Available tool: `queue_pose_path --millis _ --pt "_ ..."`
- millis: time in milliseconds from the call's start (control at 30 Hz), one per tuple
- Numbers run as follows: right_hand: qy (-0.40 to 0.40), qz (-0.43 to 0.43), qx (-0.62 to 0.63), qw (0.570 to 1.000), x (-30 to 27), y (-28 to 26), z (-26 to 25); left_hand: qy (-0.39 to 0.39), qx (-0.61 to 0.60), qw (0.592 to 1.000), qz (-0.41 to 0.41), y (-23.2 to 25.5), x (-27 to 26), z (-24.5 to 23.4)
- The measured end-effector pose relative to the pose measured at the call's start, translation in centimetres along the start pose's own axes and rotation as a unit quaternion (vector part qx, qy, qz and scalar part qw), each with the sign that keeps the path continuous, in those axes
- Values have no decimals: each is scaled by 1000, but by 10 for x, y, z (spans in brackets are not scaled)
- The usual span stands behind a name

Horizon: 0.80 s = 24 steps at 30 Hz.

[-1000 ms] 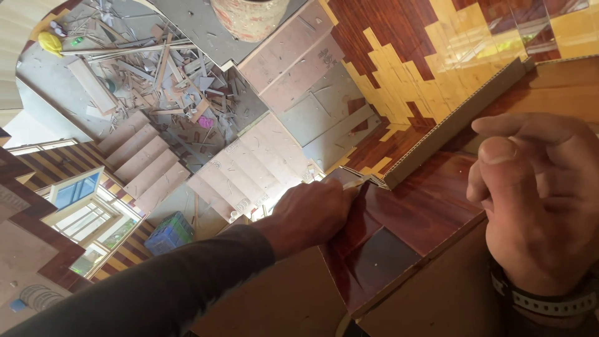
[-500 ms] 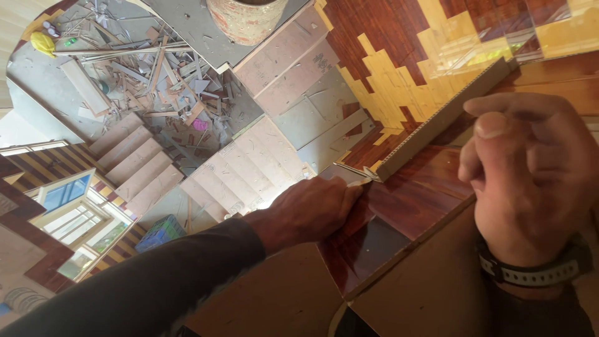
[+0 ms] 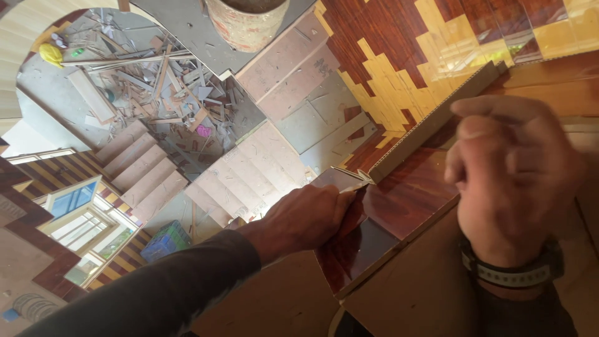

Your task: Applying sealant and finishing the joints of decorative wooden panels on walls and stairs

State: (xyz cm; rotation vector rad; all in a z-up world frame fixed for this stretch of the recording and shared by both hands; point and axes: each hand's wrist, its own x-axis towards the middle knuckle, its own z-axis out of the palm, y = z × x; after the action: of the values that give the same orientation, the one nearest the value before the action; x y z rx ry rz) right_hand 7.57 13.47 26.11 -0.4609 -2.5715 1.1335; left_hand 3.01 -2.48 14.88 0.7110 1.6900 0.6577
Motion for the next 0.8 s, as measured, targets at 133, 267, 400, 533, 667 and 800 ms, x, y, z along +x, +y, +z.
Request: queue_pose_path --millis 133,267,400,533,667,800 --pt "-12 -22 -13 1000 1 1 3 6 76 995 65 -5 7 3" --pt "5 -6 8 1000 -1 6 4 7 88 993 82 -4 4 3" --pt "-10 -14 0 1000 1 10 2 15 19 1000 17 1 -4 1" --pt "38 32 28 998 2 2 3 20 -1 999 -27 6 -4 1" --pt "37 -2 31 999 1 4 0 20 124 990 63 -2 1 9" --pt "14 20 23 999 2 1 -6 -6 81 997 -12 4 -2 5"
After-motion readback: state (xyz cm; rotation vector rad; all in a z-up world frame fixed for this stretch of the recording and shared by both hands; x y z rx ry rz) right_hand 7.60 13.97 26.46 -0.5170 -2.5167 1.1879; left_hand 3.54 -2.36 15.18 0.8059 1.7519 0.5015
